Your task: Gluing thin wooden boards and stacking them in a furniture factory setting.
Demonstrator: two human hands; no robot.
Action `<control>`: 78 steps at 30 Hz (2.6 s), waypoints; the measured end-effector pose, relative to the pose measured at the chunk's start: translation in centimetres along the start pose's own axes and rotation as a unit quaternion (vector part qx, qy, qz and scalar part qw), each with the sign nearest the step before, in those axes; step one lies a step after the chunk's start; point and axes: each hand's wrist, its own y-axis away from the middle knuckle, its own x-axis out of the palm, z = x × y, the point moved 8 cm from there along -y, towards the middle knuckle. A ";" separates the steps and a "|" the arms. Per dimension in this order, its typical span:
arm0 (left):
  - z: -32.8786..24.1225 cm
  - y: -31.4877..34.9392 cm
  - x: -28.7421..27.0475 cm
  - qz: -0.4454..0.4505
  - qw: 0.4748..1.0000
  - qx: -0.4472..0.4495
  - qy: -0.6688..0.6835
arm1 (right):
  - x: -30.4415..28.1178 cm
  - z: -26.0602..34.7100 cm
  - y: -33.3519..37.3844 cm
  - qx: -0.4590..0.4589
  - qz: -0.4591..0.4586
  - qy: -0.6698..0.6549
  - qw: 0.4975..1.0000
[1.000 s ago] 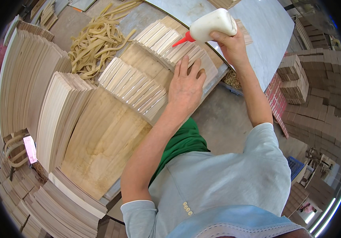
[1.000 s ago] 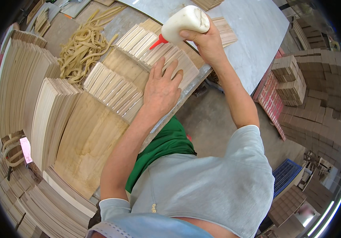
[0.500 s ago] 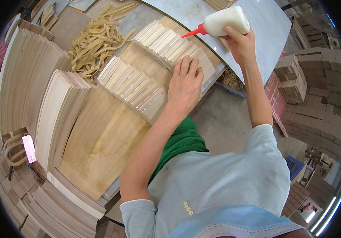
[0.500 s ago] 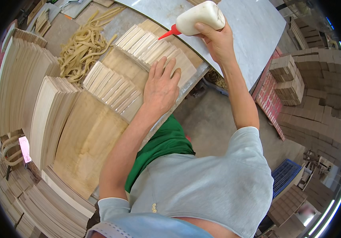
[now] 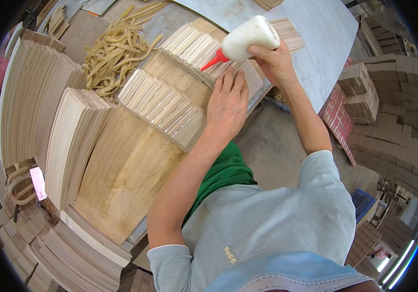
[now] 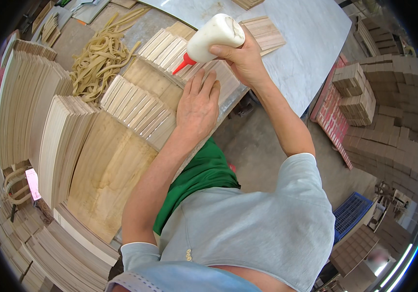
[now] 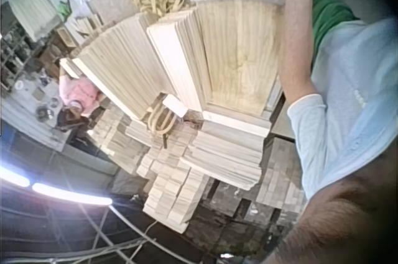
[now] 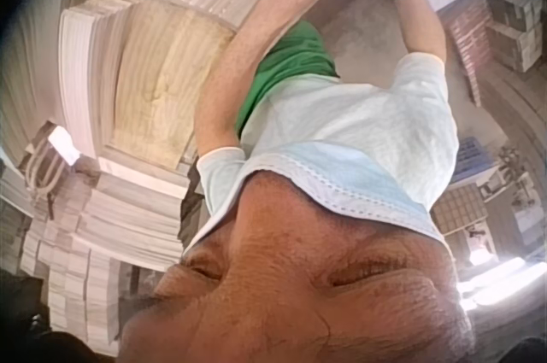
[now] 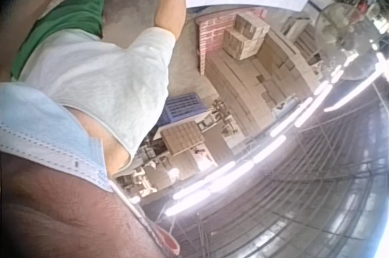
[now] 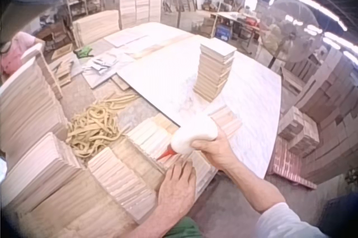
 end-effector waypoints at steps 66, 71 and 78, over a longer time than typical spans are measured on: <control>-1.3 0.8 1.2 0.031 0.998 0.000 -0.063 | -4.9 6.2 1.8 -0.114 -0.071 0.087 0.987; -1.7 0.9 1.4 0.035 0.998 -0.002 -0.060 | -3.3 4.7 3.0 -0.064 -0.023 0.006 0.998; -2.1 1.1 1.4 0.010 0.998 0.008 -0.068 | -2.0 2.6 3.5 -0.015 -0.035 0.032 0.999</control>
